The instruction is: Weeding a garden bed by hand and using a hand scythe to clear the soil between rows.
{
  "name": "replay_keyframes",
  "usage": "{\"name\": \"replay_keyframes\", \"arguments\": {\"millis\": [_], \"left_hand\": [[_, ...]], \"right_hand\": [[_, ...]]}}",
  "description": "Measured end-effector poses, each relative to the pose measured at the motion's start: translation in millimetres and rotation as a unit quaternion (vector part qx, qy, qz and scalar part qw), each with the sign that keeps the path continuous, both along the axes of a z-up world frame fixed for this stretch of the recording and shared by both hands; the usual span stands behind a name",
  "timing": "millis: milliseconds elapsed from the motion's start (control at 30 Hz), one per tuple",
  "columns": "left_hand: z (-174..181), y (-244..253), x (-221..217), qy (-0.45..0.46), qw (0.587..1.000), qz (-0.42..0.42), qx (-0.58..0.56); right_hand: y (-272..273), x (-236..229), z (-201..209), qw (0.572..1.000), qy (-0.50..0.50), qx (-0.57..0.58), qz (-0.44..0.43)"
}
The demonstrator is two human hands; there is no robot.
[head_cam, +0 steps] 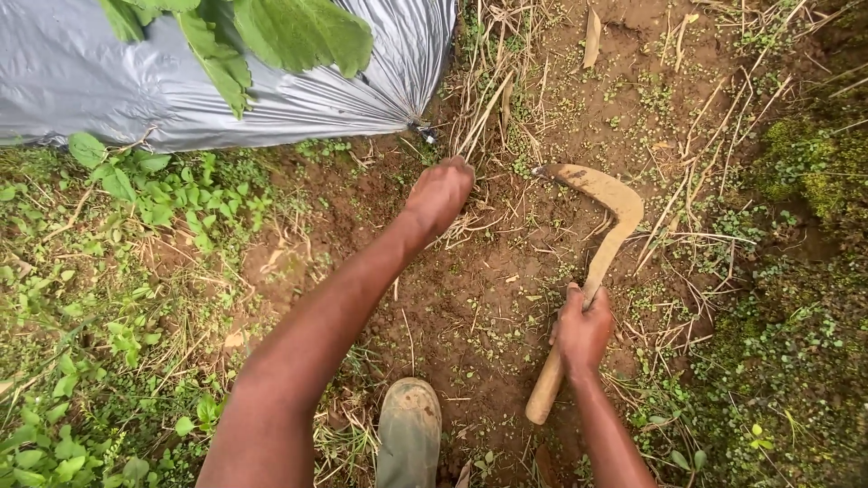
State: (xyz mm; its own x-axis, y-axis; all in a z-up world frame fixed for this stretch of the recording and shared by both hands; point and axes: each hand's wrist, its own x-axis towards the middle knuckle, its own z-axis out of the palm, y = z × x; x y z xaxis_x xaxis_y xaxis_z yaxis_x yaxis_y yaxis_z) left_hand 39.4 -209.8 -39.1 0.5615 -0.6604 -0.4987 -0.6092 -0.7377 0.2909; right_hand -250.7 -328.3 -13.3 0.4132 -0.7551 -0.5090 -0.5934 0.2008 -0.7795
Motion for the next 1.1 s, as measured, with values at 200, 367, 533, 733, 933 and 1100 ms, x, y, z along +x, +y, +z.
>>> {"name": "replay_keyframes", "arguments": {"millis": [200, 367, 533, 733, 933, 1100], "left_hand": [[56.8, 25.1, -66.0, 0.058, 0.996, 0.07, -0.015], [76.3, 36.4, -46.9, -0.086, 0.987, 0.022, -0.136], [67.6, 19.1, -11.5, -0.392, 0.888, -0.095, -0.222], [82.1, 11.5, 31.8, -0.356, 0.918, -0.162, 0.061], [84.7, 12.7, 50.0, -0.361, 0.887, -0.286, 0.039], [97.3, 3.3, 39.5, -0.208, 0.968, -0.123, -0.061]], "right_hand": [[3.1, 2.7, 10.1, 1.0, 0.001, -0.013, -0.001], [2.1, 3.3, 6.4, 1.0, -0.002, -0.023, 0.004], [4.4, 3.2, 7.8, 1.0, -0.001, -0.03, 0.002], [4.8, 4.6, 10.7, 1.0, -0.004, -0.03, -0.005], [1.5, 1.6, -4.5, 0.999, 0.008, -0.034, -0.012], [-1.7, -0.3, -11.0, 0.999, 0.031, 0.031, 0.006]]}}
